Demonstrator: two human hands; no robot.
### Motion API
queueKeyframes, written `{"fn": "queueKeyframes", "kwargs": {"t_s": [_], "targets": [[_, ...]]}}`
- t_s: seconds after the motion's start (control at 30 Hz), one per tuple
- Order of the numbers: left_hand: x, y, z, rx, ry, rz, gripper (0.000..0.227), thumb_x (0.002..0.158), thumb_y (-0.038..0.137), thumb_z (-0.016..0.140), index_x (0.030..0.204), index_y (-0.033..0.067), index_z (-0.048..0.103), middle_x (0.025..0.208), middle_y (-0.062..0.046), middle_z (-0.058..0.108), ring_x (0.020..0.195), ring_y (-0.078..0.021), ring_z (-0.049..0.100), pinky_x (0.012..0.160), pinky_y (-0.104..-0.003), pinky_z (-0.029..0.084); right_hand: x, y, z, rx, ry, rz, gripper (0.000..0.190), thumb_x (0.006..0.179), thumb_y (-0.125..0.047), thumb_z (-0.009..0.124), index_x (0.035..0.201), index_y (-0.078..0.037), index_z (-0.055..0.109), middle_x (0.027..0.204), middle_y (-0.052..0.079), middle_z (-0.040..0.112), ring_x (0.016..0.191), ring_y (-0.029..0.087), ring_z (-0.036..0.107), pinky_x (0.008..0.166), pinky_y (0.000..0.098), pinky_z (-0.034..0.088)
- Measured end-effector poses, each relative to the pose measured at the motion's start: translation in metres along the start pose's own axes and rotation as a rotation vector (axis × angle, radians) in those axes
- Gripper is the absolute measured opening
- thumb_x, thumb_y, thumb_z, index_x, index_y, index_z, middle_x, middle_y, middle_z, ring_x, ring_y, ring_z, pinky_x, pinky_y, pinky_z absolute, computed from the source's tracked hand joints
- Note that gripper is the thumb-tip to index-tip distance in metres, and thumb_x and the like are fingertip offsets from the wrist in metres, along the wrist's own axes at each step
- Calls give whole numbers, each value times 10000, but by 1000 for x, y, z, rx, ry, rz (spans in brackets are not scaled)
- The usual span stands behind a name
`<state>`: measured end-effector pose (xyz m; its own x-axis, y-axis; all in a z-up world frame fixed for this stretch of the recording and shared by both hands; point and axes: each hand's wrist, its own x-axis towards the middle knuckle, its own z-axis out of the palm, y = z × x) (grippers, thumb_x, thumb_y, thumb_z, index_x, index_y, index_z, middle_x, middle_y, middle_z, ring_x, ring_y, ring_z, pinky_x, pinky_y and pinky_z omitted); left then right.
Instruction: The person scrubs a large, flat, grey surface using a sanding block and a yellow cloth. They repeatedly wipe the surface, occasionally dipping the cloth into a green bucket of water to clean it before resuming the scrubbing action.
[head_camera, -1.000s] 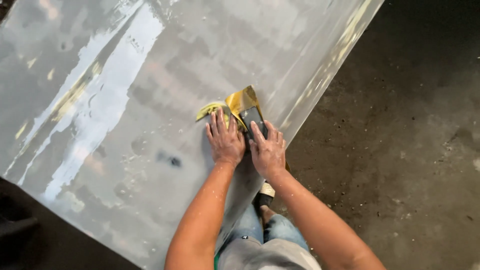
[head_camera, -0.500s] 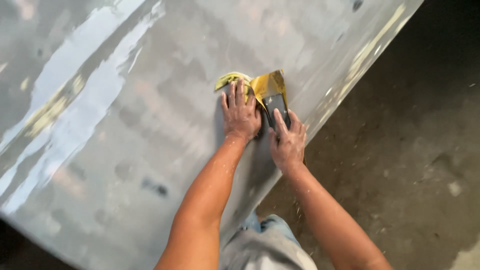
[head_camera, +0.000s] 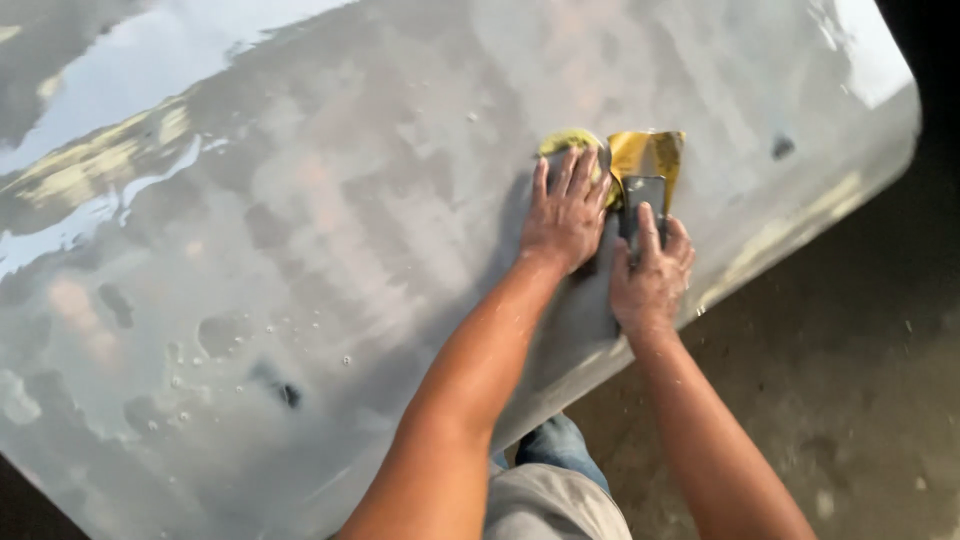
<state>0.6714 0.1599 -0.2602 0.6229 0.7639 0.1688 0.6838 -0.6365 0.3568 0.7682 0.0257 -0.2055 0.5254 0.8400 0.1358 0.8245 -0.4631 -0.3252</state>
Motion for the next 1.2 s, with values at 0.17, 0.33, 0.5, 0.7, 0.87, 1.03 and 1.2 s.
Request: {"fn": "queueKeyframes", "kwargs": {"t_s": [0.17, 0.33, 0.5, 0.7, 0.87, 1.03, 1.2], "targets": [[-58, -105, -52, -56, 262, -154, 454, 945, 290, 657, 1356, 105, 599, 1552, -168, 433, 1426, -398, 372, 1165, -658, 315, 59, 20, -7, 54, -70, -102, 625, 964, -232, 677, 1562, -173, 506, 1459, 314, 431, 1334, 498, 404, 1128, 582, 336], [-172, -173, -145, 248, 240, -654, 588, 929, 252, 671, 1468, 44, 562, 1612, -204, 384, 1509, -416, 335, 1172, -684, 188, 118, 17, 8, 108, -41, -171, 587, 967, -215, 671, 1532, -165, 519, 1449, 313, 447, 1296, 504, 422, 1105, 575, 364], [-179, -172, -146, 307, 265, -788, 562, 1007, 244, 629, 1509, 11, 528, 1646, -215, 373, 1512, -412, 350, 1220, -615, 224, 45, -100, 34, -93, -297, -422, 641, 886, -181, 543, 1521, -182, 459, 1486, 149, 487, 1368, 374, 443, 1114, 543, 372], [-184, -179, -147, 296, 236, -736, 562, 1038, 260, 622, 1526, 2, 518, 1657, -213, 368, 1526, -403, 350, 1227, -594, 238, -27, -165, 25, 125, -699, -706, 707, 902, -105, 527, 1571, -296, 399, 1581, 180, 368, 1395, 381, 405, 1113, 557, 385], [-186, -173, -156, 302, 197, -716, 604, 968, 269, 650, 1491, -4, 520, 1638, -208, 360, 1524, -402, 339, 1214, -598, 243, 85, -22, 50, -114, -234, -566, 645, 919, -183, 539, 1551, -222, 416, 1591, 99, 379, 1454, 386, 357, 1152, 629, 223], [-180, -183, -155, 326, 197, -622, 632, 955, 260, 641, 1537, 45, 520, 1676, -175, 330, 1545, -374, 329, 1232, -591, 262, 142, 5, 58, -62, 133, -71, 637, 980, -155, 621, 1591, -218, 456, 1391, 342, 482, 1188, 508, 508, 962, 567, 422], [-186, -186, -155, 276, 170, -637, 629, 966, 264, 633, 1545, 56, 504, 1667, -180, 329, 1516, -392, 341, 1210, -594, 268, -1, -164, 68, -87, -236, -351, 605, 1042, -107, 534, 1633, -58, 413, 1412, 252, 543, 1254, 416, 519, 1088, 553, 417]]}}
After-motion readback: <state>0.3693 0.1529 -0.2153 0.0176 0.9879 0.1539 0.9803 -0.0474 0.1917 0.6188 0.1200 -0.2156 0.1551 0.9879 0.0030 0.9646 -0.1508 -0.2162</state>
